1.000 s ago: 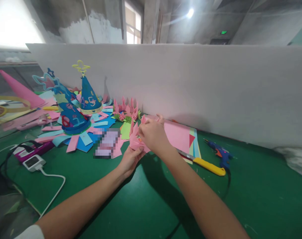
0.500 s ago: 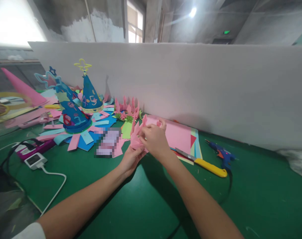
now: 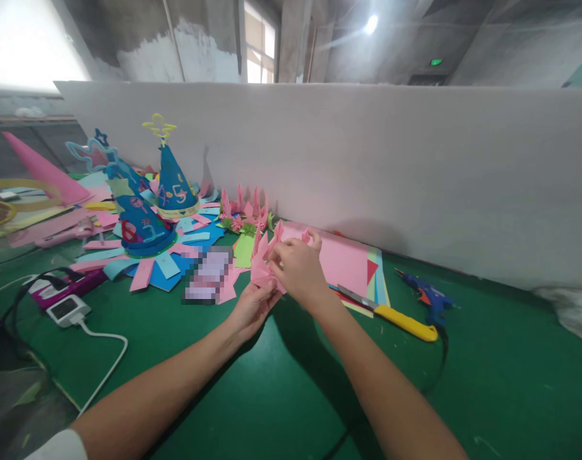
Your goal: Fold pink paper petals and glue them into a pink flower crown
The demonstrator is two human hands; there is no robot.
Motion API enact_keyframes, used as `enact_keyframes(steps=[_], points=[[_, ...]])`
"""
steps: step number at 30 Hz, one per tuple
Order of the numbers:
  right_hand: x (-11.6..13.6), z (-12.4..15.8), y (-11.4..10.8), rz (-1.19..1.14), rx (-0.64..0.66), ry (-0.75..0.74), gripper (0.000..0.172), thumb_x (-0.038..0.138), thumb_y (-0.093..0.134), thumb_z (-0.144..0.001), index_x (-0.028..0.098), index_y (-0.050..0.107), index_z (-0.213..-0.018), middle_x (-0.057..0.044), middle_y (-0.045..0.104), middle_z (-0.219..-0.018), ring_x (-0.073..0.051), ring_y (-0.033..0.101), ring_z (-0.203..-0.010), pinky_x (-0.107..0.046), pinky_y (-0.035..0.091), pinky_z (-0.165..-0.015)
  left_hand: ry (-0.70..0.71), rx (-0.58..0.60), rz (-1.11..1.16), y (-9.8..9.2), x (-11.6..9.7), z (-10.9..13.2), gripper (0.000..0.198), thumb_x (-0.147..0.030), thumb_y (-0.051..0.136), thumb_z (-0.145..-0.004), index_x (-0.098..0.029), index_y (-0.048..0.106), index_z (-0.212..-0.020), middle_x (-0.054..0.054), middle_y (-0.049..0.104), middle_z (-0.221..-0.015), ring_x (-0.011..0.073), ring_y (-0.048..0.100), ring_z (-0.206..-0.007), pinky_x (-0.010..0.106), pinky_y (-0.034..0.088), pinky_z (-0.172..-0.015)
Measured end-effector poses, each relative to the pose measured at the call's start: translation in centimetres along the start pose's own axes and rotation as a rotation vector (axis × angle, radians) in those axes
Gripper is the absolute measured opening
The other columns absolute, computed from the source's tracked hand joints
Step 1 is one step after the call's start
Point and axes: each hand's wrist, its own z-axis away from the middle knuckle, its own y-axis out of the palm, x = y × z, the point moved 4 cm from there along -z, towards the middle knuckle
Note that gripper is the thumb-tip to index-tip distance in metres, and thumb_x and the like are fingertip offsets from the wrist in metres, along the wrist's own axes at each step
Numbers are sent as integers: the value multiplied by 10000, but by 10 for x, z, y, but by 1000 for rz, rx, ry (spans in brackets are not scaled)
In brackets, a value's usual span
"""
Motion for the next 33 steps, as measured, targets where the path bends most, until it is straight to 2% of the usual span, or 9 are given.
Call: enact_keyframes(steps=[4,10,25,33], points=[[1,0,-1,24,5,2,100,163,512,-750,207,579,-691,17,698,-740,-173,601,-810,-463,108,-976,-8,-11,16,1,-1,1,396,-227,783,-619,-169,640,-984,22,678,-934,103,617,-811,239,472,-800],[2,0,-2,52,-7,-35,122,143,501,-763,201,572,-682,22,692,-740,-166,603,-816,-465,81,-991,3,16,8,3,-1,0,290,-257,786,-615,-110,673,-838,45,693,-835,112,624,-745,252,473,-793],[1,0,-2,64,15,-38,116,148,491,-764,208,568,-701,22,688,-748,-165,594,-817,-450,100,-981,-19,11,29,-2,1,-1,273,-281,774,-633,-127,672,-835,36,695,-840,111,626,-772,251,471,-802],[1,-2,-1,4,17,-28,121,148,506,-772,209,586,-706,14,696,-762,-173,596,-831,-467,75,-986,-5,2,31,-2,0,-1,239,-279,778,-625,-126,669,-774,22,689,-760,91,618,-695,229,480,-763]])
